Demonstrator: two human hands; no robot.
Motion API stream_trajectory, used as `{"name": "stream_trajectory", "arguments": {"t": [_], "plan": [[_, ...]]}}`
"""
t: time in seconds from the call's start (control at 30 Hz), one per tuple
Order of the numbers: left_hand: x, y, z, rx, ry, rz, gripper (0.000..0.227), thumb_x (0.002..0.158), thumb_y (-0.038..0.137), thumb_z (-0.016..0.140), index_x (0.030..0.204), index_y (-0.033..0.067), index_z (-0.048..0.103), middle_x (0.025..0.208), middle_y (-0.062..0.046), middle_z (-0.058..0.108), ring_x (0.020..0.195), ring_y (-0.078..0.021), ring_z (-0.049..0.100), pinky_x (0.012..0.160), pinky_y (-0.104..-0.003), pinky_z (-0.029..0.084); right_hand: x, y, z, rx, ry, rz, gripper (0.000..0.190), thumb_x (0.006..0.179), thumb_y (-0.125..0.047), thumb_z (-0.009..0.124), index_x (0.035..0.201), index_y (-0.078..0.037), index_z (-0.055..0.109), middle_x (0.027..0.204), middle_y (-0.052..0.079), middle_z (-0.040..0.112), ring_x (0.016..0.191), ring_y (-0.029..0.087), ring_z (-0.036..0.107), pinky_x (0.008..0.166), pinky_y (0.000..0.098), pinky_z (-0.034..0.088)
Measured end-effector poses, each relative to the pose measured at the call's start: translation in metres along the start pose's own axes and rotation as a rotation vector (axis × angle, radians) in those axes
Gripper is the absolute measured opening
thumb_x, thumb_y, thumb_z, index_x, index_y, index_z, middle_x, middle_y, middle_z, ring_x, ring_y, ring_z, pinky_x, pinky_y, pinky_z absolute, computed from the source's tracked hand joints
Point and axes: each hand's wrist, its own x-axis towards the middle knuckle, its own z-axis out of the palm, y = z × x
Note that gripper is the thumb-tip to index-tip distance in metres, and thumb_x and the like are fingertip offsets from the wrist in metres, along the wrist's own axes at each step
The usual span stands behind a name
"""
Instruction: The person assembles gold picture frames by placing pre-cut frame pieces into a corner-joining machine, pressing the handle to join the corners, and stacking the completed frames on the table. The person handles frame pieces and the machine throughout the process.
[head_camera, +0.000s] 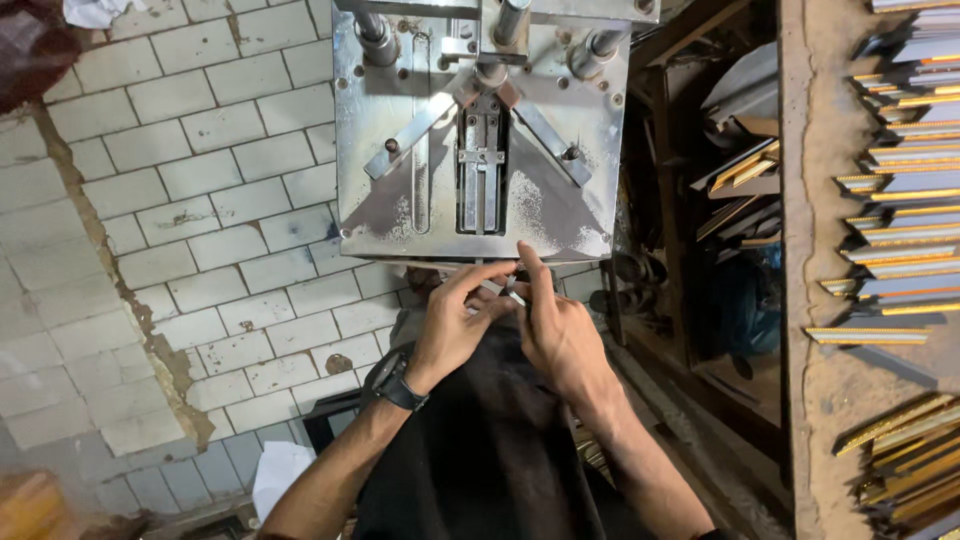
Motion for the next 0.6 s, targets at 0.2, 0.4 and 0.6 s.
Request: {"name": "stream_trajectory", "arguments": {"t": [0.2, 0.4, 0.6], "plan": [[-0.002, -0.020, -0.014, -0.302, 0.011, -0.047, 0.021, 0.097, 0.005, 0.071, 0.118, 0.0000, 0.070, 0.114, -0.004, 0.071, 0.091, -0.0093, 0.070, 0.075, -0.024, 0.056, -0.001, -0.021, 0.001, -0.190, 0.139, -0.140, 0.060, 0.089, 0.000, 0.070, 0.145, -0.001, 0.046, 0.093, 0.016, 0.073, 0.080, 0.031, 0.074, 0.065, 0.0383, 0.059], [0.001, -0.023, -0.027, -0.711, 0.020, -0.056, 0.032, 0.098, 0.009, 0.074, 0.127, 0.0006, 0.063, 0.110, -0.007, 0.070, 0.090, -0.0115, 0.067, 0.077, -0.026, 0.055, 0.010, -0.035, -0.003, -0.117, 0.326, -0.432, 0.034, 0.086, 0.001, 0.081, 0.118, -0.002, 0.068, 0.104, 0.011, 0.073, 0.085, 0.021, 0.072, 0.073, 0.0320, 0.059], [0.004, -0.019, -0.046, -0.657, -0.016, -0.019, 0.042, 0.095, 0.016, 0.078, 0.131, 0.0028, 0.060, 0.113, -0.009, 0.070, 0.098, -0.0123, 0.066, 0.078, -0.027, 0.057, 0.010, -0.027, 0.002, -0.188, 0.328, -0.553, 0.035, 0.084, 0.009, 0.076, 0.119, 0.003, 0.069, 0.110, 0.015, 0.074, 0.090, 0.022, 0.073, 0.077, 0.0323, 0.060]]}}
